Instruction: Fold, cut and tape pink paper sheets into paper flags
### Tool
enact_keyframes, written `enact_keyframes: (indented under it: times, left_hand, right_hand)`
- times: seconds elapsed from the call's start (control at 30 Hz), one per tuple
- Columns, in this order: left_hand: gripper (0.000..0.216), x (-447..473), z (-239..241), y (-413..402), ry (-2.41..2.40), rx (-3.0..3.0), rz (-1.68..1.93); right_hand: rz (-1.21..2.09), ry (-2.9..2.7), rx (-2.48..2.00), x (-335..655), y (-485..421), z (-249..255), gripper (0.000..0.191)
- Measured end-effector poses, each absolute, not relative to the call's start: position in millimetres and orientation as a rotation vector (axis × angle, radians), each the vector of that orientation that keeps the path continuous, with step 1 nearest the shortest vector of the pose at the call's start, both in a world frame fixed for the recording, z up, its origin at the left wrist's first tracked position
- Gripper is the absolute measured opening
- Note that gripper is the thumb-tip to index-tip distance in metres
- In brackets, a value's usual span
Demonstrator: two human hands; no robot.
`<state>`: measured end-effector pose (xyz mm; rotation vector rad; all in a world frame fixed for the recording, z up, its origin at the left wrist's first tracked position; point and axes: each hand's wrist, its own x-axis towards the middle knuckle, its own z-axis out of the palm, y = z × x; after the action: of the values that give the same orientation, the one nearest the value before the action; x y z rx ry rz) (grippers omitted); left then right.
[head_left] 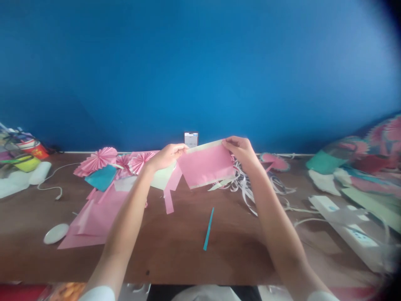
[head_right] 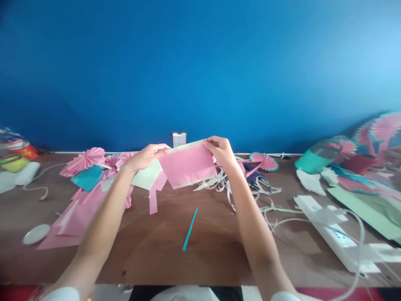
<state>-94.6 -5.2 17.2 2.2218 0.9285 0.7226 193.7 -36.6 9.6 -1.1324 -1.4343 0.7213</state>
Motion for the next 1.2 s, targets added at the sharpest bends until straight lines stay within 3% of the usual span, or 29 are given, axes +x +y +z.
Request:
enact_keyframes:
  times: [0.17,0.47,0.63,0.83,1.2]
  left_hand:
    - [0.049,-90.6,15.8,-3.6,0.977,2.117,0.734]
    - [0.036,-55.6,7.7,-19.5,0.837,2.199,0.754]
    - [0.047,-34.5,2.5,-30.4,0.933,2.183,0.875]
    - [0.045,-40.2,6.6,-28.2,0.951,2.088,0.963]
    - [0.03,-40.0,2.8,-26.7,0.702,1.908,0.686]
  right_hand:
    - [0.645,-1.39,-1.153,195.0,-33.4,7.1,0.031]
    - [0.685,-1.662,-1.145,173.3,-41.9,7.5,0.032]
    - [0.706,-1.737,-1.11,165.0,-52.8,13.3,0.034]
    - [0.831,-1.75,-1.003,170.5,-52.1,15.3,0.045]
    - [0.217,-1.863,-1.116,169.6,-45.8,9.2,0.015]
